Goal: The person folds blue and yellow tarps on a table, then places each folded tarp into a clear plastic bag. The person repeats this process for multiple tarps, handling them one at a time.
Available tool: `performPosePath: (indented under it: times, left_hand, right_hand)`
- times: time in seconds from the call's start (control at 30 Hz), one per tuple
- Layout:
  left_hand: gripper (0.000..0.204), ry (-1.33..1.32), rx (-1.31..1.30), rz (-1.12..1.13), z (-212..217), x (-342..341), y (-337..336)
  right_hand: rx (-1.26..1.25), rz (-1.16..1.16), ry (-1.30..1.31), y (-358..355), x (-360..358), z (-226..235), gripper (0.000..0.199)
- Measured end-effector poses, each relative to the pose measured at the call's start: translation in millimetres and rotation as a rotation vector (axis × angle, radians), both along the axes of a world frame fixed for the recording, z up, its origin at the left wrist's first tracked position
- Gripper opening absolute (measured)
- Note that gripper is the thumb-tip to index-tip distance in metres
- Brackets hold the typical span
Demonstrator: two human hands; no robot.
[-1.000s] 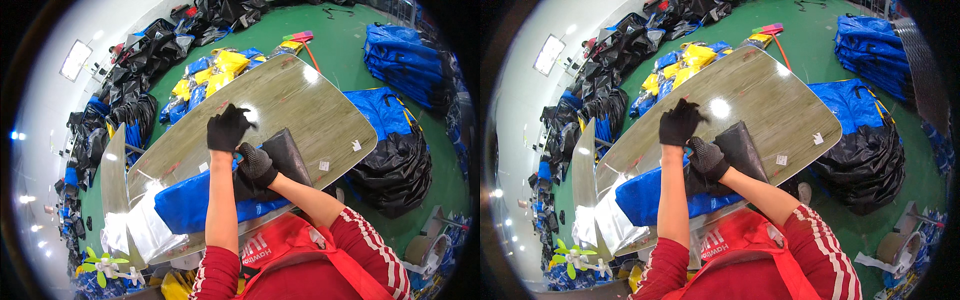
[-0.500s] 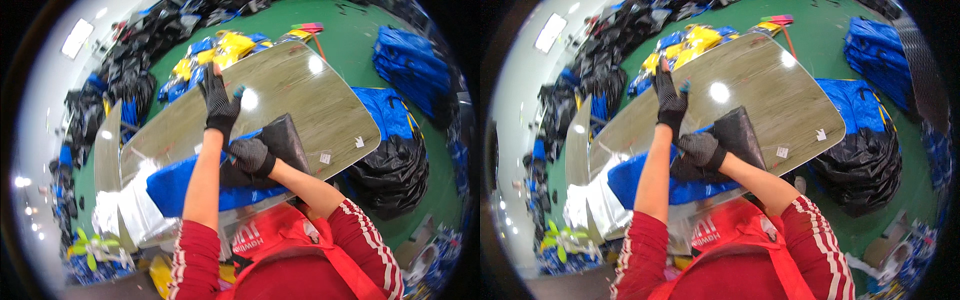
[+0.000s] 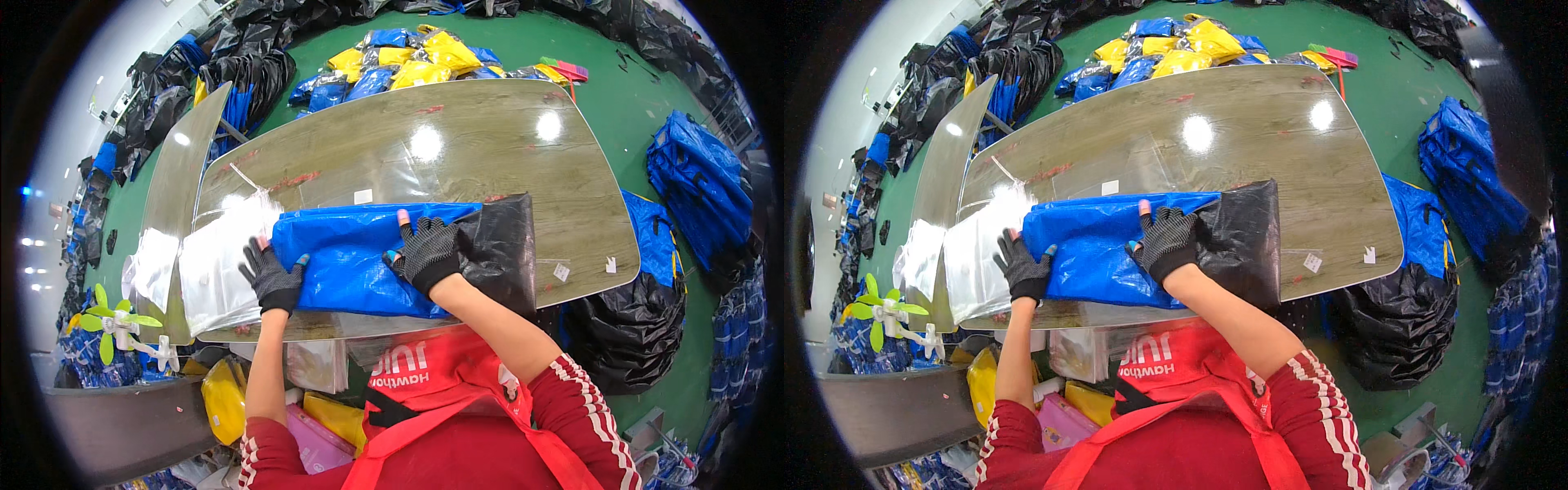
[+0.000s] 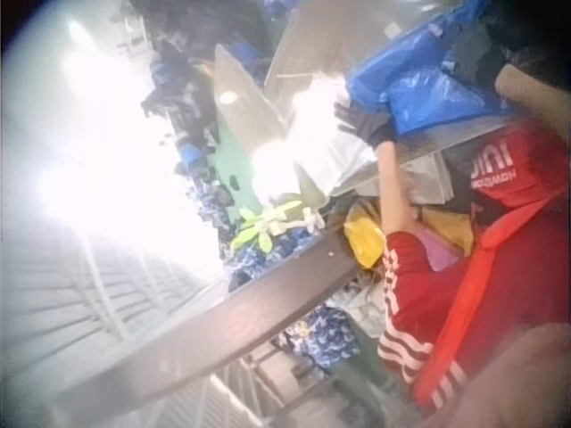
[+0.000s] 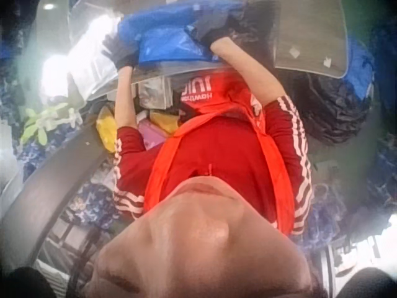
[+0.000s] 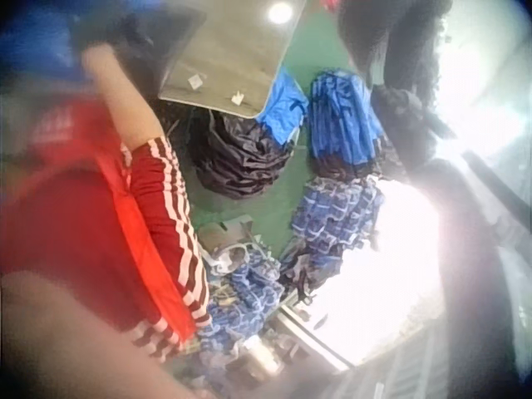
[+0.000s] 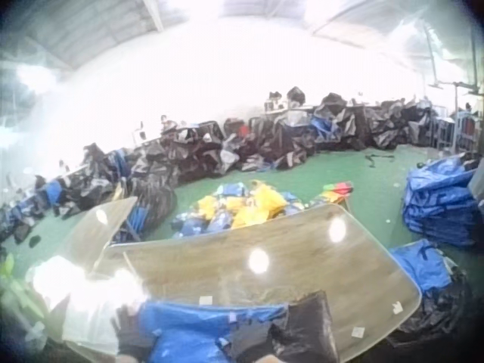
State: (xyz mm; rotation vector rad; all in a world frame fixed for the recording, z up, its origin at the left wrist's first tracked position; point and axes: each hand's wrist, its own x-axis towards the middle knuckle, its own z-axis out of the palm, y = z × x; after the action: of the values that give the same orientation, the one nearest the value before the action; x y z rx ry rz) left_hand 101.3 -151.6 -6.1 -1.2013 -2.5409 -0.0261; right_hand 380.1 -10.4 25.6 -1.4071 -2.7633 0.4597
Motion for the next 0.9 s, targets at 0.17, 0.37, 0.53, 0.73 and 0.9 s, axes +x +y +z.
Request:
performPosePath:
  times: [0.17, 0.37, 0.53, 0.73, 0.9]
  left_hand:
    - [0.083, -1.032, 0.141, -0.089, 26, -31, -25]
    - [0.052, -1.86, 0.572, 0.024, 40, -46, -21]
    - [0.046, -1.631, 0.367, -0.196, 69, -40, 0]
    - [0.048, -1.763, 0.574, -0.547, 188, 133, 69]
    - [0.071, -1.046, 0.008, -0.777, 132, 325, 147]
  right_hand:
    - [0.295, 0.16, 0.043, -2, -1, -14, 0.074]
    - [0.267, 0.162, 0.051, 2, -4, -10, 0.068]
    - [0.52, 0.224, 0.449, -30, 26, 0, 0.06]
    - [0.374, 0.088, 0.562, -49, 48, -24, 0.027]
    - [0.375, 0.111, 0.576, -58, 60, -46, 0.024]
